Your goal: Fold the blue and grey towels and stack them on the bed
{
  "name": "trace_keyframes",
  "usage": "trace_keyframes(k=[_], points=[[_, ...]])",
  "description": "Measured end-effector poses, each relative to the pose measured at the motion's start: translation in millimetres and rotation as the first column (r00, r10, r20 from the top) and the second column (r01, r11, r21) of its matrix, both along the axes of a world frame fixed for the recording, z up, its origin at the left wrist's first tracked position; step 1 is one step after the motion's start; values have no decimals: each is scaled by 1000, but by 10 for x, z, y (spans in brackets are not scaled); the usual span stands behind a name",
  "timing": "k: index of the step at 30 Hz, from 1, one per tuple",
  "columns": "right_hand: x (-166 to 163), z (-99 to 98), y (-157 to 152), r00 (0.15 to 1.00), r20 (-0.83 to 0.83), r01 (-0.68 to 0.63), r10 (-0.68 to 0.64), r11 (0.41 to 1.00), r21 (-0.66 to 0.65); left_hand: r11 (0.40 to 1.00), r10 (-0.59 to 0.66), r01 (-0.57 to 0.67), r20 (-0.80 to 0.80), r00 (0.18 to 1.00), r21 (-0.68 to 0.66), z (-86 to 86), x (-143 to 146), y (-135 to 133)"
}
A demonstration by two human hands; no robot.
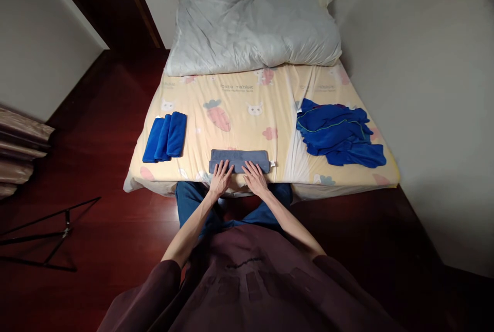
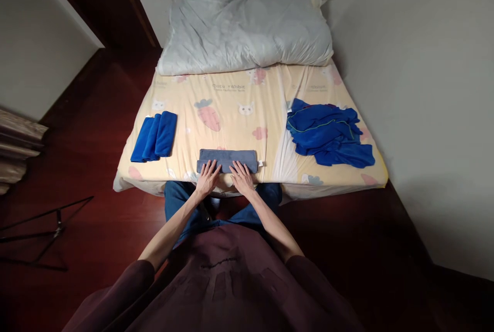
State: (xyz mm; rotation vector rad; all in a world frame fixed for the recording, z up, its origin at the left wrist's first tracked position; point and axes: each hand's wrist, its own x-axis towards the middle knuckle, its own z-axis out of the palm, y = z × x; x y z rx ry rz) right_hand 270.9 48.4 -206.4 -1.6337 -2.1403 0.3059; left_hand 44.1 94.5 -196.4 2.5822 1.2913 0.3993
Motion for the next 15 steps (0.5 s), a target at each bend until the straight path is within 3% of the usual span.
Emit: trace_keyframes(k=[8, 15], points=[[436, -121, 137, 997, 8, 73, -73, 997, -20, 998, 45, -46, -25, 999, -36, -74, -232, 329], [565, -129, 322, 989, 14, 145, -144, 988, -55, 994, 75, -78, -40, 996, -81, -15, -334, 510]])
